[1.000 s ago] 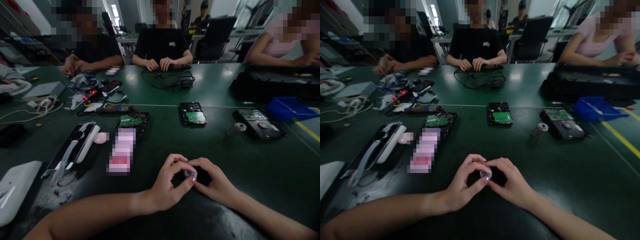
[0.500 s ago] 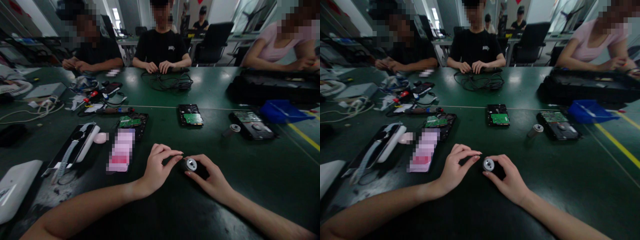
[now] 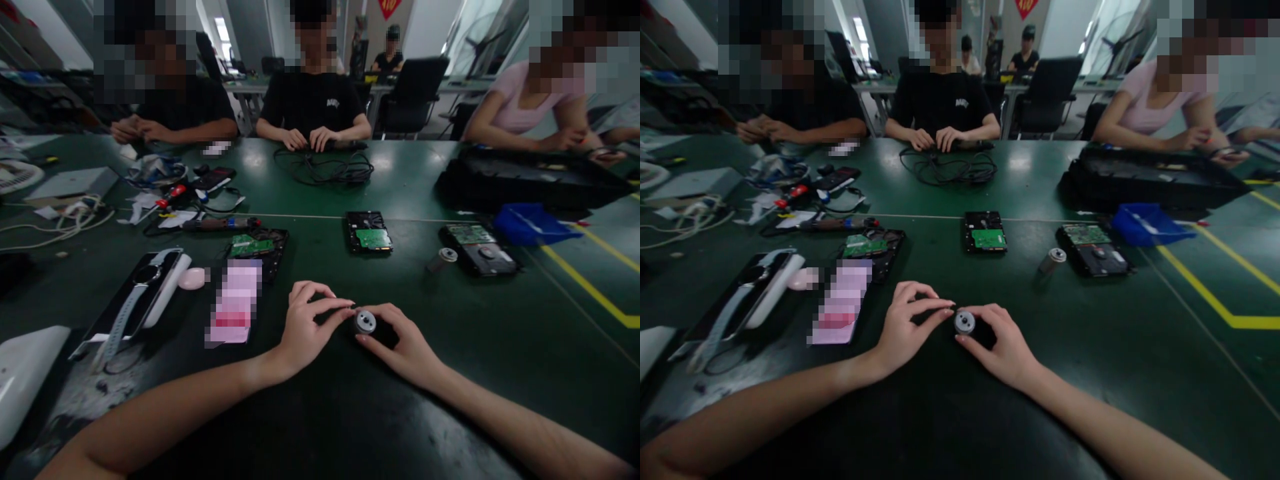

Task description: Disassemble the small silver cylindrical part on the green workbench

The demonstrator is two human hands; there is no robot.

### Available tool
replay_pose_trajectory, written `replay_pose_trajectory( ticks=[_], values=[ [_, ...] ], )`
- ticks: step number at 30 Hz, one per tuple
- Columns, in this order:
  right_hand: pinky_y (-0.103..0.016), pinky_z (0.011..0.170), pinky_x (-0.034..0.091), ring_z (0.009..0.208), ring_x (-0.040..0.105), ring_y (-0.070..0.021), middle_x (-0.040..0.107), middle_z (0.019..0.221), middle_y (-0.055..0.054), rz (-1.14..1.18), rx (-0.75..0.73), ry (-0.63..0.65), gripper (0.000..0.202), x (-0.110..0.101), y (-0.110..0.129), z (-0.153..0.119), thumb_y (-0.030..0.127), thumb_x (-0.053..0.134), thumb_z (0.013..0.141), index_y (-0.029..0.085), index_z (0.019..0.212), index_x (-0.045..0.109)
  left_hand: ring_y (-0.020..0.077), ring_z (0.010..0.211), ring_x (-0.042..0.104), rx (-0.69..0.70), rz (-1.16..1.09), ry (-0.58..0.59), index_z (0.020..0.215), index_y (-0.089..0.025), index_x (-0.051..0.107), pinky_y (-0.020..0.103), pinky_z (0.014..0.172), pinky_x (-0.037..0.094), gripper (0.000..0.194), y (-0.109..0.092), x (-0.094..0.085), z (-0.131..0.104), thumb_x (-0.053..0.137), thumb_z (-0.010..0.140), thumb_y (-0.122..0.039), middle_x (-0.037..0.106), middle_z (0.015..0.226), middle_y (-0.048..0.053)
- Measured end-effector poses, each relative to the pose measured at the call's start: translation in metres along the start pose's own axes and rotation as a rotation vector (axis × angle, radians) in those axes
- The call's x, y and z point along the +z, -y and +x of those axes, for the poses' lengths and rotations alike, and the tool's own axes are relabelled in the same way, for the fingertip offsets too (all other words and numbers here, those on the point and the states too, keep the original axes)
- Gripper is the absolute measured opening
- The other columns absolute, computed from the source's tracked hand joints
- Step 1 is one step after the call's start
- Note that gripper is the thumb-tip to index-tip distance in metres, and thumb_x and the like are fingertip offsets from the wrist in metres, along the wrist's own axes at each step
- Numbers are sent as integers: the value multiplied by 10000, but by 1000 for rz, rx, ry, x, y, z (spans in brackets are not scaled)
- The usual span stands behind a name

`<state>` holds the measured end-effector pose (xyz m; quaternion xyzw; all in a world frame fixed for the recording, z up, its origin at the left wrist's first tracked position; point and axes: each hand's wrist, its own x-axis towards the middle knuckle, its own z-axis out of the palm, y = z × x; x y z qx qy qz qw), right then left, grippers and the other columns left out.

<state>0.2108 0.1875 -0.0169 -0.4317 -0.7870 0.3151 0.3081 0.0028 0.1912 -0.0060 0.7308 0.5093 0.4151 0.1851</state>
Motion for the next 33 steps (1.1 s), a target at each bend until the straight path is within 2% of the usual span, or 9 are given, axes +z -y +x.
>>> replay_pose_trajectory(
  ticks=[3, 5, 7, 15, 22, 33],
  values=[
    [-402, 864, 482, 966, 595, -228, 656, 1030, -57, -24, -41, 49, 293, -1, 3, 0, 312, 682, 813, 244, 1088, 604, 198, 930, 547, 54, -218, 87, 936, -273, 747, 337, 825, 458, 124, -4, 1, 2, 683, 830, -278, 637, 877, 33],
    [-396, 862, 475, 961, 593, -223, 660, 1024, -56, -26, -53, 57, 289, -2, 4, 0, 310, 681, 816, 241, 1086, 605, 188, 909, 573, 46, -328, 164, 926, -241, 746, 320, 807, 476, 116, -5, 3, 2, 671, 840, -265, 657, 878, 36],
    [-395, 865, 468, 964, 589, -220, 661, 1029, -56, -25, -55, 58, 299, -1, 5, 0, 310, 680, 818, 240, 1098, 601, 185, 906, 585, 27, -374, 187, 908, -222, 747, 318, 808, 481, 110, -5, 4, 1, 675, 837, -265, 666, 892, 41],
    [-367, 875, 460, 976, 575, -203, 643, 1045, -41, -21, -55, 54, 315, -2, 4, -3, 329, 674, 825, 253, 1118, 588, 188, 923, 579, 54, -372, 143, 919, -229, 755, 318, 825, 476, 117, -8, 0, 5, 685, 829, -250, 662, 878, 44],
    [-357, 898, 443, 994, 565, -196, 637, 1060, -33, -8, -58, 61, 319, -1, 2, -3, 338, 669, 831, 262, 1130, 586, 200, 927, 555, 77, -320, 250, 913, -240, 762, 334, 824, 469, 132, -10, 0, 10, 702, 810, -296, 654, 851, 45],
    [-367, 892, 444, 993, 559, -200, 633, 1059, -35, -6, -37, 62, 324, -1, 2, -4, 327, 669, 829, 268, 1136, 581, 194, 915, 557, 83, -248, 246, 872, -215, 755, 328, 806, 473, 117, -13, -2, 8, 713, 800, -298, 655, 872, 49]
  ],
)
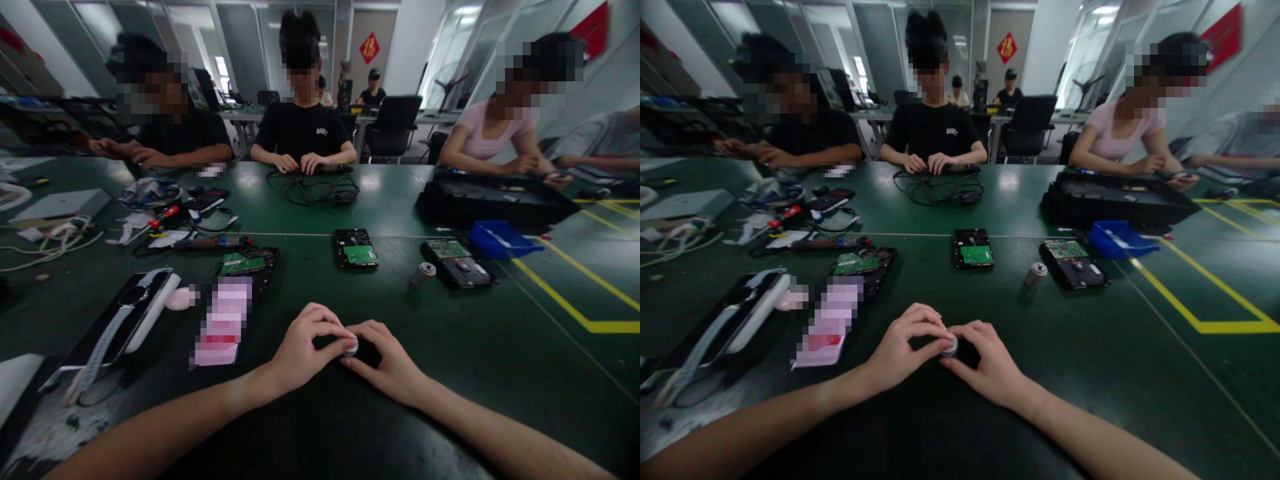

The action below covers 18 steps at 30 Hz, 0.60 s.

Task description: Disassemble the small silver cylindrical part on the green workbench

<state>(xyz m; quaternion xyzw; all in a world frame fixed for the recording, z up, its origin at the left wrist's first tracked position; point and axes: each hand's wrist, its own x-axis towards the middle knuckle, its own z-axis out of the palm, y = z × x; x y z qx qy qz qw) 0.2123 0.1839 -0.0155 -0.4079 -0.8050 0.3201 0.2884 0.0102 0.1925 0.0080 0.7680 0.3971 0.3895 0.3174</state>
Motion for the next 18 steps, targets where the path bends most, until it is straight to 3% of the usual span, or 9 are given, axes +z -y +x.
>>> replay_pose_trajectory(
  ticks=[4, 7, 9, 11, 15, 18],
  values=[
    [-376, 889, 449, 992, 560, -208, 636, 1057, -44, 4, -1, 8, 310, 0, 2, 1, 326, 667, 828, 260, 1120, 587, 199, 948, 545, 78, 61, -19, 865, -221, 748, 333, 833, 459, 86, -5, -5, 1, 716, 800, -266, 666, 884, 39],
    [-383, 875, 456, 979, 570, -213, 646, 1053, -46, 1, 8, 13, 308, -1, 4, 2, 325, 670, 823, 255, 1112, 588, 195, 968, 540, 156, 88, -107, 881, -228, 740, 332, 858, 440, 77, -11, -20, 10, 689, 825, -211, 673, 872, 24],
    [-392, 895, 451, 1000, 573, -215, 649, 1092, -46, -1, 12, 18, 322, -2, 5, 2, 316, 668, 825, 256, 1129, 583, 176, 869, 545, 91, 144, -252, 890, -253, 742, 312, 781, 437, 82, -9, -29, 15, 690, 826, -245, 649, 823, 8],
    [-398, 921, 443, 1029, 571, -216, 648, 1131, -42, -3, 11, 29, 328, -2, 6, 3, 309, 665, 827, 260, 1140, 581, 173, 798, 528, -10, 231, -321, 940, -280, 742, 309, 718, 419, 123, 3, -33, 18, 680, 833, -276, 623, 781, 5],
    [-394, 929, 443, 1045, 569, -213, 646, 1147, -37, -6, 20, 39, 347, -2, 5, 3, 323, 662, 830, 269, 1162, 575, 195, 768, 486, -191, 414, -147, 815, -313, 774, 312, 675, 398, 72, 37, -21, 13, 761, 744, -322, 572, 716, 16],
    [-394, 936, 439, 1051, 565, -213, 644, 1149, -41, -4, 20, 36, 348, -2, 4, 3, 325, 658, 835, 266, 1168, 575, 208, 818, 475, -190, 511, -97, 830, -348, 770, 333, 711, 386, 80, 51, -11, 9, 747, 754, -358, 585, 779, 24]
  ],
)
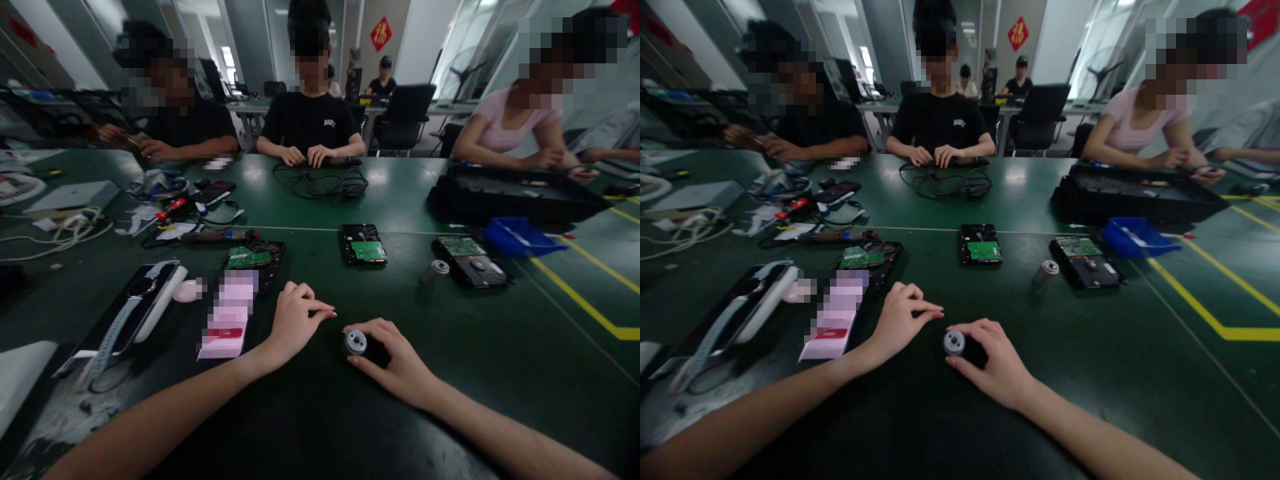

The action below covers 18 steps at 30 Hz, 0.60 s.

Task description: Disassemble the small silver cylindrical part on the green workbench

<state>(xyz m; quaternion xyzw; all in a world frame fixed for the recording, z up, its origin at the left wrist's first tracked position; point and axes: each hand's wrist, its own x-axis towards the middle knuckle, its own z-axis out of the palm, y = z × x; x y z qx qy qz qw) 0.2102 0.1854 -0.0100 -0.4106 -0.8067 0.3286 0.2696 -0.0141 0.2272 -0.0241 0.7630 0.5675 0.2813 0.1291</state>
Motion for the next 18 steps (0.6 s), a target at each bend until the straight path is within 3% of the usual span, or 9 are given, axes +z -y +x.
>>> replay_pose_trajectory(
  ticks=[3, 7, 11, 18],
  values=[
    [-395, 938, 439, 1053, 563, -217, 645, 1142, -45, 0, 2, 2, 346, 0, 0, 0, 322, 663, 830, 263, 1161, 581, 198, 799, 465, 6, -7, -43, 833, -338, 771, 324, 699, 379, 75, -4, -5, 1, 738, 767, -352, 575, 763, 20],
    [-391, 927, 444, 1040, 566, -216, 644, 1133, -44, -4, -5, -10, 347, 1, -1, -1, 321, 666, 829, 266, 1160, 578, 183, 783, 459, 107, -168, -175, 905, -319, 761, 310, 699, 376, 109, -30, -36, -3, 687, 825, -319, 546, 717, 9],
    [-393, 895, 454, 1000, 574, -223, 653, 1090, -56, -10, -22, -18, 324, 1, -2, -1, 329, 671, 822, 247, 1125, 591, 179, 784, 444, 266, -292, -148, 907, -355, 756, 298, 684, 363, 117, -56, -59, -15, 699, 817, -308, 511, 723, 8],
    [-377, 863, 453, 969, 576, -215, 653, 1040, -49, -15, -29, -30, 321, 1, -2, -2, 326, 671, 824, 249, 1123, 584, 193, 821, 434, 239, -292, -90, 895, -344, 764, 312, 711, 376, 116, -52, -39, -15, 703, 810, -291, 502, 762, 23]
  ],
)
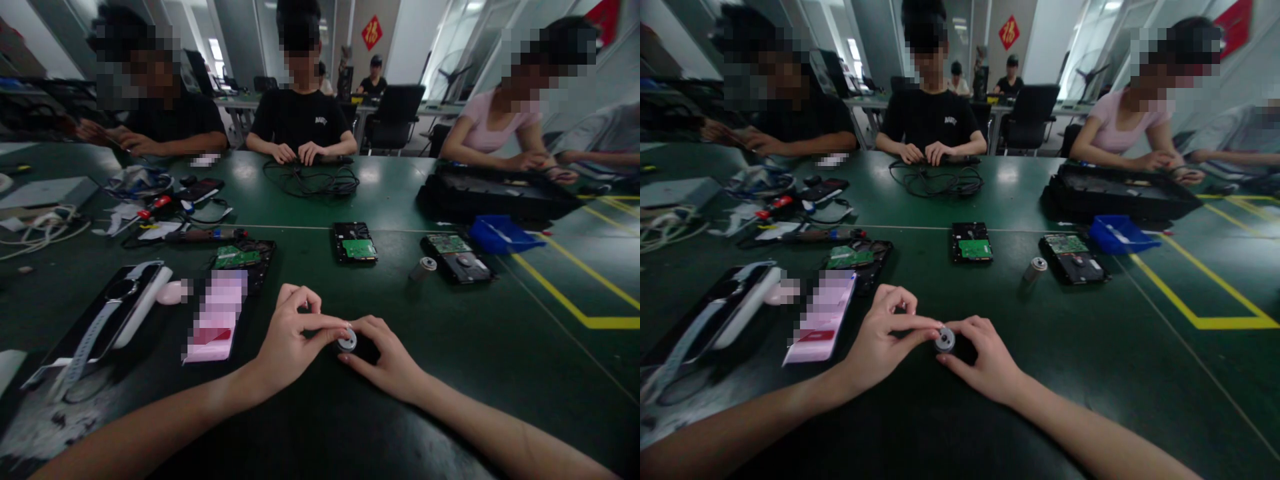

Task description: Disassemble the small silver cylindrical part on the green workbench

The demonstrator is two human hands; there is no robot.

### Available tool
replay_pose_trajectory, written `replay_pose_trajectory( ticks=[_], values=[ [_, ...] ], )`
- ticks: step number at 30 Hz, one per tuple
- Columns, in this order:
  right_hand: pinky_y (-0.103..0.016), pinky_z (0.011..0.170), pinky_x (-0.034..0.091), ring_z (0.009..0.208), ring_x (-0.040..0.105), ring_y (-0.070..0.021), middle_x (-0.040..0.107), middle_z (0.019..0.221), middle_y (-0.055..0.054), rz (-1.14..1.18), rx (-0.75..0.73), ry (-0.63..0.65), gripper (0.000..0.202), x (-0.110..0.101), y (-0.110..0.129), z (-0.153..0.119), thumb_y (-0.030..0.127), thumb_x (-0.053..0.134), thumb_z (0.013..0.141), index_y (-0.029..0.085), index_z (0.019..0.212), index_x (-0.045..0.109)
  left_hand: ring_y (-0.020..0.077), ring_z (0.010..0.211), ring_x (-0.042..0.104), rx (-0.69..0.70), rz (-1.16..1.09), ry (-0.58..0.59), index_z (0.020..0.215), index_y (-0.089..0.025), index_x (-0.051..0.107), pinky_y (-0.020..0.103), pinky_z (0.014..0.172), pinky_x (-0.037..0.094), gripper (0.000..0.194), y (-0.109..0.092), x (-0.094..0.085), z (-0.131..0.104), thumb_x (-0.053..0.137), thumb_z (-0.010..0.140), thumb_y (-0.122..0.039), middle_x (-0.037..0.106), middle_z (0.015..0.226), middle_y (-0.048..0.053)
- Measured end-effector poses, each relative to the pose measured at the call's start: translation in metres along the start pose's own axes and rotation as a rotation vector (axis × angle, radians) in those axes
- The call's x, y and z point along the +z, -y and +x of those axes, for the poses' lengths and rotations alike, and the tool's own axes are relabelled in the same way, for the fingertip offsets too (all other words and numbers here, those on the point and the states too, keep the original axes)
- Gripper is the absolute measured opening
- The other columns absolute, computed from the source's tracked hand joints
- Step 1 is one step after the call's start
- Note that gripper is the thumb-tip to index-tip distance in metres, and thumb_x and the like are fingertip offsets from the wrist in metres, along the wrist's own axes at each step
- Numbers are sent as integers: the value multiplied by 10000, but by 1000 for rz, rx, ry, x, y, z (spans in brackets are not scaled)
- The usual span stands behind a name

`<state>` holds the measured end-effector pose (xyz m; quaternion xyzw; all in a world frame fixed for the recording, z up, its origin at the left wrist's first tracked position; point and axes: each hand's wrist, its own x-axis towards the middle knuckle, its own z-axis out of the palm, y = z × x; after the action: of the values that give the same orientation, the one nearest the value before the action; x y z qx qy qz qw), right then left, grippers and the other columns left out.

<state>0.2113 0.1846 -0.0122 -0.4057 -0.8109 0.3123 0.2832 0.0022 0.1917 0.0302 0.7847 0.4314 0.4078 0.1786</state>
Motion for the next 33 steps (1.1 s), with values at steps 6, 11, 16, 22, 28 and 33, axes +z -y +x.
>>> replay_pose_trajectory(
  ticks=[6, 11, 16, 22, 28, 33],
  values=[
    [-381, 885, 438, 997, 570, -211, 653, 1077, -45, 21, -26, 2, 313, 0, 0, 0, 319, 661, 837, 254, 1132, 578, 196, 828, 434, -17, -8, 121, 863, -335, 770, 324, 726, 389, 94, 7, 6, 1, 723, 783, -321, 507, 784, 28],
    [-381, 886, 442, 995, 571, -213, 655, 1068, -50, 21, -11, 8, 316, -1, 1, 0, 325, 662, 836, 249, 1133, 582, 197, 846, 437, -14, -40, 164, 881, -346, 765, 318, 727, 397, 103, 11, 8, 2, 707, 796, -343, 516, 806, 30],
    [-381, 891, 443, 1002, 568, -211, 654, 1076, -46, 13, -6, 17, 318, -1, 1, 0, 322, 659, 837, 248, 1136, 582, 204, 873, 451, -12, -54, 193, 886, -340, 765, 322, 746, 408, 115, 13, 10, 0, 670, 827, -366, 527, 819, 37],
    [-397, 899, 445, 1011, 571, -219, 652, 1116, -49, 32, 1, 15, 341, -2, 3, 1, 328, 664, 831, 255, 1153, 576, 278, 1204, 399, -69, -239, 182, 1468, -304, 272, 450, 984, 353, 655, 12, 4, -3, 356, 903, -625, 461, 1361, 107],
    [-394, 917, 440, 1033, 566, -216, 651, 1130, -44, 24, 2, 19, 346, -3, 2, 0, 325, 666, 827, 255, 1155, 581, 275, 1063, 596, -154, -450, 144, 1310, -216, 479, 427, 905, 442, 653, 6, 2, -3, 313, 883, -681, 676, 1107, 132],
    [-390, 918, 444, 1034, 576, -212, 651, 1160, -45, 5, 1, 25, 362, -4, 3, 0, 350, 651, 839, 262, 1182, 574, 101, 269, 277, -382, -662, -497, 692, -228, 496, 211, 317, 214, 478, 9, -12, 15, 293, 950, -576, 296, 315, -90]
  ],
)
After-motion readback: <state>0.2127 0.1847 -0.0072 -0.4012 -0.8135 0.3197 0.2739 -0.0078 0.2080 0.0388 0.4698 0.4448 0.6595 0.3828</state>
